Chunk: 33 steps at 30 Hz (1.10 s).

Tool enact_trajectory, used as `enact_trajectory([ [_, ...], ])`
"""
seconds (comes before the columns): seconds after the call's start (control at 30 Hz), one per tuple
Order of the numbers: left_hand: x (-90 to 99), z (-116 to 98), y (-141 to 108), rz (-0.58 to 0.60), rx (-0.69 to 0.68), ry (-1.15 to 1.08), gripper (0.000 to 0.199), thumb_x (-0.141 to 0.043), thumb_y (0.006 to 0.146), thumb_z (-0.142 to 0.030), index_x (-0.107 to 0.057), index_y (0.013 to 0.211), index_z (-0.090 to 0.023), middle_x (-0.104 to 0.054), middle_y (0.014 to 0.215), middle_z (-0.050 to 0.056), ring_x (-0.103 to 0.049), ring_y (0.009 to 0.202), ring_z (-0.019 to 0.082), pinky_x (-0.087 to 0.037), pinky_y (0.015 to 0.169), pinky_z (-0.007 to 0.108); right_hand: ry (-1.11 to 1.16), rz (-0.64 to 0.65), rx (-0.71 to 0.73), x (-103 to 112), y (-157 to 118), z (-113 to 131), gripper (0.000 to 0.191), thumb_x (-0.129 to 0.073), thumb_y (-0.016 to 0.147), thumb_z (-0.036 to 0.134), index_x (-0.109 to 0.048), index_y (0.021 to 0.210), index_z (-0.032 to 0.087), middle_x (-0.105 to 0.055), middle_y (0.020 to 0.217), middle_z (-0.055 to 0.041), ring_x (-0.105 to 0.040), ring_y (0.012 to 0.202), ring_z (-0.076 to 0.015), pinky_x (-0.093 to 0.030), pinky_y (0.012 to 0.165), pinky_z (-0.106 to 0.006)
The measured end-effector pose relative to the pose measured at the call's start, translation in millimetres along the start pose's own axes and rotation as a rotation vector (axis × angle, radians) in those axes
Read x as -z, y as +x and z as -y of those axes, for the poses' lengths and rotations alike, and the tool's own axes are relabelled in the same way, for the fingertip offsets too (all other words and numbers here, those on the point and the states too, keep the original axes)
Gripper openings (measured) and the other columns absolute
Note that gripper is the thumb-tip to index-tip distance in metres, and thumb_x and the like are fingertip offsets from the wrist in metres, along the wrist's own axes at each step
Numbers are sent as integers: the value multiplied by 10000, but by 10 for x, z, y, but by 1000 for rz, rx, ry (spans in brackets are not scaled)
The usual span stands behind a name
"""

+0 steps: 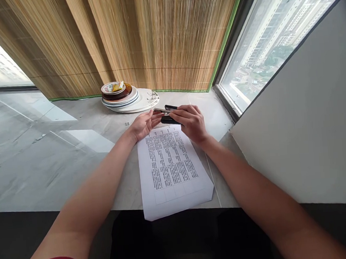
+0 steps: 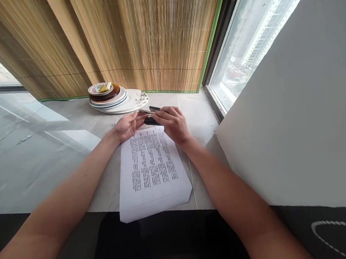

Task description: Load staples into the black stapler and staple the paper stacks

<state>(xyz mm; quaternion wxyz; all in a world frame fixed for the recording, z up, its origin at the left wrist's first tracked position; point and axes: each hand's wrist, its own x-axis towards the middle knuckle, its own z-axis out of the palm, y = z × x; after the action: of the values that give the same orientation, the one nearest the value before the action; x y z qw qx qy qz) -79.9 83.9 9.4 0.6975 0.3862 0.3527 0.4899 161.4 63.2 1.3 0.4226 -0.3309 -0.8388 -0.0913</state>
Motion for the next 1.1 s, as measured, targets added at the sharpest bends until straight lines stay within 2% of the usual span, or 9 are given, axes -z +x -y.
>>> enact_trajectory([
  [0.3,30,14,4,-17,-30,-12,244,-505,1073,-109,-742,1127,-93,-791,1164,132,-754,1139,184,-573,1113,323,-52,47,51,30,20,63,519,-622,975,69,-717,1335,430,-778,1238,52,-601,1176,-268,-471,1042,-502],
  [0.43,45,21,44,-58,-54,-25,237,-488,1055,-46,-724,1068,-68,-782,1126,157,-756,1124,178,-563,1110,289,73,-35,-141,-18,8,41,424,-622,966,114,-755,1257,393,-782,1196,13,-604,1159,-283,-471,1055,-535],
  [0.53,35,2,59,-145,-141,-46,195,-503,1060,-66,-697,1042,-81,-776,1088,163,-766,1078,182,-585,1059,287,316,-102,-378,-11,15,37,252,-698,947,298,-771,1189,302,-769,1103,-39,-644,1030,-264,-530,972,-497],
  [0.6,28,-21,53,-185,-173,-10,121,-570,1057,-124,-689,1052,-105,-778,1058,139,-775,966,165,-619,949,272,547,-36,-468,16,29,58,303,-766,895,421,-768,1144,249,-753,1039,-46,-667,944,-234,-561,879,-433],
  [0.67,29,-45,38,-186,-184,51,81,-666,1031,-208,-689,1057,-135,-764,964,82,-729,744,110,-612,729,212,762,119,-462,44,44,96,370,-821,833,480,-764,1090,220,-746,990,-36,-677,903,-210,-562,818,-378],
  [0.77,47,-73,3,-104,-201,91,154,-739,990,-311,-686,1018,-170,-610,742,-34,-486,470,31,-389,436,135,917,339,-371,67,64,154,380,-867,774,480,-759,1015,206,-744,943,-21,-677,879,-190,-548,798,-337],
  [0.87,56,-93,-33,5,-168,43,152,-692,989,-316,-692,1008,-165,-472,692,-59,-378,443,32,-287,393,142,919,435,-313,73,76,172,350,-872,774,448,-755,996,204,-745,929,-13,-675,857,-177,-534,796,-323],
  [1.0,36,-107,-75,129,-113,-11,278,-624,963,-281,-716,1185,-141,-508,757,-27,-398,480,54,-342,412,167,804,492,-278,80,75,147,318,-887,742,364,-762,989,208,-740,894,4,-671,821,-165,-515,793,-314],
  [1.1,25,-98,-93,142,-145,35,400,-675,937,-245,-678,1327,-155,-583,830,-10,-431,504,46,-356,431,161,739,528,-251,97,71,136,307,-879,741,333,-765,1001,216,-743,896,9,-664,809,-159,-507,793,-310],
])
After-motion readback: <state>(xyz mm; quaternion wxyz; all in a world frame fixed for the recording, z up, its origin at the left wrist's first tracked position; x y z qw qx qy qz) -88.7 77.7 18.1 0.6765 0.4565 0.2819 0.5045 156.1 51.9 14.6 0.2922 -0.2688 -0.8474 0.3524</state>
